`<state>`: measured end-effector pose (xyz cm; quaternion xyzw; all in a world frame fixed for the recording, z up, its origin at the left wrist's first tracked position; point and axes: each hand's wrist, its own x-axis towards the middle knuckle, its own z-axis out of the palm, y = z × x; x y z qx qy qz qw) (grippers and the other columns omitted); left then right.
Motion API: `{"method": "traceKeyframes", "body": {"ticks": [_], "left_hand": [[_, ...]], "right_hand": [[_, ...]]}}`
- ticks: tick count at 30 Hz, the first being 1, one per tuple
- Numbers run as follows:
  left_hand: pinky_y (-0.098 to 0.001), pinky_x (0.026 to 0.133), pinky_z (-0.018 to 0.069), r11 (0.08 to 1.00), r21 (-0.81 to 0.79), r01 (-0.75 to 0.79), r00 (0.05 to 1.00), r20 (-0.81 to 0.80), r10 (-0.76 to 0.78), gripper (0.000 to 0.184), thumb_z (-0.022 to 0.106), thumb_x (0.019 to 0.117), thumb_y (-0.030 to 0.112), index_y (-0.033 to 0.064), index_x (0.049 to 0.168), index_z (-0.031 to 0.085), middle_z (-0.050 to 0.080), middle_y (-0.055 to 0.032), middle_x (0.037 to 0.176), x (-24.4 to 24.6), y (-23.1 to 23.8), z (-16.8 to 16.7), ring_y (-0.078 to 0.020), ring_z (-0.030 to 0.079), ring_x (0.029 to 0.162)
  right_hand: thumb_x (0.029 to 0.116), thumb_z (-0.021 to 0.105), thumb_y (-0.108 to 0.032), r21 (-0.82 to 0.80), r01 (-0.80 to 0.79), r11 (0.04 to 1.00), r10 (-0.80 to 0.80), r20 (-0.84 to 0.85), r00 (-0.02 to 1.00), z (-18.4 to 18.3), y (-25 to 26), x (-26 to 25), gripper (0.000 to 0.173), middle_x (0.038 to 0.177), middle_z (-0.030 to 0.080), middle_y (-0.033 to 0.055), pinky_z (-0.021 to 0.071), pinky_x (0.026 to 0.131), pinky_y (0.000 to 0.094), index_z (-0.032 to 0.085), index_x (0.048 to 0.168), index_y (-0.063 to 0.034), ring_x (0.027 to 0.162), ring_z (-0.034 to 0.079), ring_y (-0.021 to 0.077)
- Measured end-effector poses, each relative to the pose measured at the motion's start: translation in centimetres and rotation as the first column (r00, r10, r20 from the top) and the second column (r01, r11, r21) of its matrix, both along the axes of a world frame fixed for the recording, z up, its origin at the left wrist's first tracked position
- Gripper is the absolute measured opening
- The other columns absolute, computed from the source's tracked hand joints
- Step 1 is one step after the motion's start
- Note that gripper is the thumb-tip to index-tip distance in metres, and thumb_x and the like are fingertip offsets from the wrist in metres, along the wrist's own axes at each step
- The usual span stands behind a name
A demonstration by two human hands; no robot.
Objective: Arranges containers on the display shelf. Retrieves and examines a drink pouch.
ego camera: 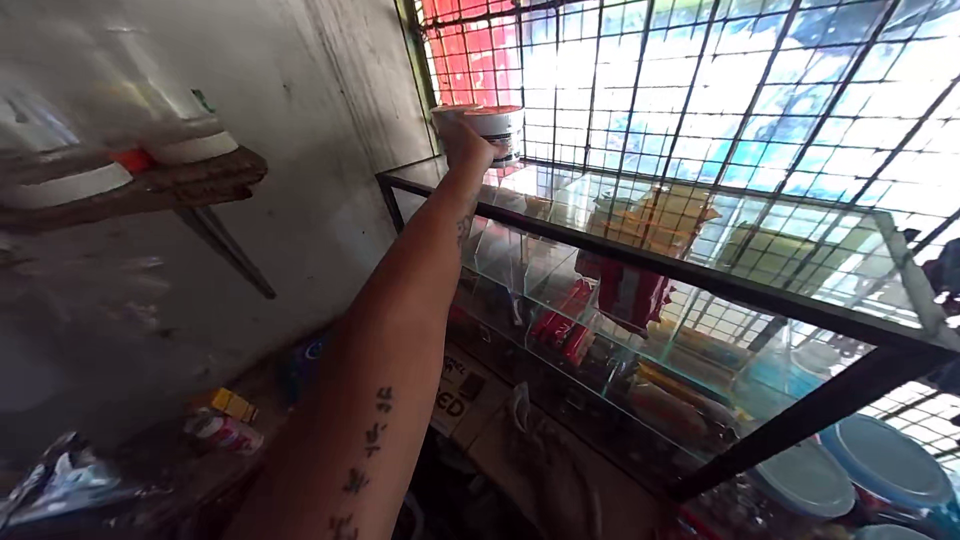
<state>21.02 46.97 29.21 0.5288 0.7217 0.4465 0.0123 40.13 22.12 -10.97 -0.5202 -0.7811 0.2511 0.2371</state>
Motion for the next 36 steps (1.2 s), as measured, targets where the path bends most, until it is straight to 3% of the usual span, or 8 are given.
{"method": "traceKeyframes", "body": {"ticks": [3, 9, 14, 17, 22, 25, 29, 36], "left_hand": [[-0.0436, 0.115, 0.0394, 0.984, 0.169, 0.047, 0.998, -0.047, -0.039, 0.066, 0.081, 0.0853, 0.031, -0.0061, 0.135, 0.059, 0.054, -0.0279, 0.142, 0.7, -2.6, 0.0, -0.0372, 0.048, 0.139], [-0.0404, 0.115, 0.0404, 0.760, 0.611, 0.220, 0.973, -0.198, -0.123, 0.037, 0.077, 0.0887, 0.018, -0.0063, 0.114, 0.066, 0.045, -0.0301, 0.150, -1.6, -17.6, -10.4, -0.0357, 0.044, 0.142], [-0.0503, 0.119, 0.0357, 0.777, 0.598, -0.197, 0.913, -0.176, 0.367, 0.042, 0.073, 0.0926, 0.020, -0.0023, 0.126, 0.061, 0.041, -0.0324, 0.153, -10.9, -28.7, -27.2, -0.0422, 0.038, 0.146], [-0.0536, 0.119, 0.0342, 0.762, 0.424, -0.489, 0.837, -0.017, 0.547, 0.069, 0.077, 0.0893, 0.020, -0.0098, 0.143, 0.045, 0.034, -0.0351, 0.156, -15.0, -35.0, -31.6, -0.0461, 0.036, 0.146], [-0.0425, 0.123, 0.0305, 0.479, 0.408, -0.777, 0.624, 0.402, 0.670, 0.093, 0.074, 0.0908, 0.013, -0.0098, 0.158, 0.014, 0.023, -0.0324, 0.163, -20.3, -39.3, -33.7, -0.0367, 0.031, 0.151], [-0.0394, 0.124, 0.0269, 0.348, 0.441, -0.827, 0.540, 0.455, 0.708, 0.086, 0.070, 0.0924, 0.015, -0.0108, 0.156, 0.018, 0.027, -0.0333, 0.160, -22.8, -41.0, -34.0, -0.0370, 0.030, 0.150], [-0.0514, 0.121, 0.0294, 0.418, 0.368, -0.831, 0.503, 0.174, 0.846, 0.061, 0.067, 0.0943, 0.019, -0.0065, 0.146, 0.046, 0.042, -0.0335, 0.151, -24.4, -44.1, -29.1, -0.0471, 0.036, 0.144], [-0.0718, 0.108, 0.0340, 0.490, -0.279, -0.826, 0.561, -0.313, 0.766, 0.039, 0.060, 0.1026, 0.021, -0.0051, 0.131, 0.062, 0.056, -0.0337, 0.137, -27.8, -45.2, -20.9, -0.0545, 0.043, 0.137]], "right_hand": [[0.1031, 0.056, -0.016, 0.055, 0.022, 0.998, -0.023, 0.022, 0.999, 0.0, -0.1, -0.1, 0.037, 0.149, 0.055, 0.0222, 0.0386, 0.118, 0.0530, 0.066, 0.138, -0.0119, 0.140, 0.050, 0.0405], [0.1022, 0.057, -0.017, 0.172, 0.029, 0.985, -0.031, 0.009, 0.999, -0.2, -0.3, -0.3, 0.040, 0.141, 0.059, 0.0270, 0.0432, 0.112, 0.0579, 0.062, 0.139, -0.0014, 0.131, 0.057, 0.0433], [0.1037, 0.057, -0.016, -0.041, 0.055, 0.998, -0.063, -0.223, 0.973, -0.7, -0.2, -0.7, 0.042, 0.145, 0.054, 0.0273, 0.0450, 0.112, 0.0543, 0.057, 0.141, 0.0011, 0.133, 0.055, 0.0392], [0.1020, 0.058, -0.011, 0.037, 0.043, 0.998, -0.039, -0.103, 0.994, -1.4, -0.2, -0.3, 0.045, 0.148, 0.051, 0.0283, 0.0428, 0.113, 0.0577, 0.054, 0.145, 0.0015, 0.136, 0.052, 0.0424], [0.1031, 0.057, -0.011, 0.110, 0.011, 0.994, -0.013, 0.020, 1.000, -1.6, -0.2, -0.2, 0.043, 0.150, 0.051, 0.0266, 0.0409, 0.116, 0.0552, 0.056, 0.145, -0.0019, 0.139, 0.050, 0.0416], [0.1004, 0.059, -0.006, 0.190, -0.021, 0.982, 0.004, 0.091, 0.996, -1.7, -0.3, 0.1, 0.043, 0.148, 0.051, 0.0286, 0.0435, 0.112, 0.0612, 0.058, 0.143, -0.0038, 0.135, 0.053, 0.0458], [0.1005, 0.058, -0.005, 0.219, -0.034, 0.975, 0.004, 0.139, 0.990, -1.5, -0.4, 0.1, 0.041, 0.148, 0.052, 0.0289, 0.0442, 0.112, 0.0583, 0.060, 0.142, -0.0050, 0.136, 0.053, 0.0447], [0.1005, 0.060, -0.007, 0.177, -0.025, 0.984, 0.007, 0.098, 0.995, -0.9, -0.3, -0.2, 0.039, 0.147, 0.052, 0.0296, 0.0419, 0.112, 0.0614, 0.062, 0.139, -0.0048, 0.136, 0.052, 0.0478]]}}
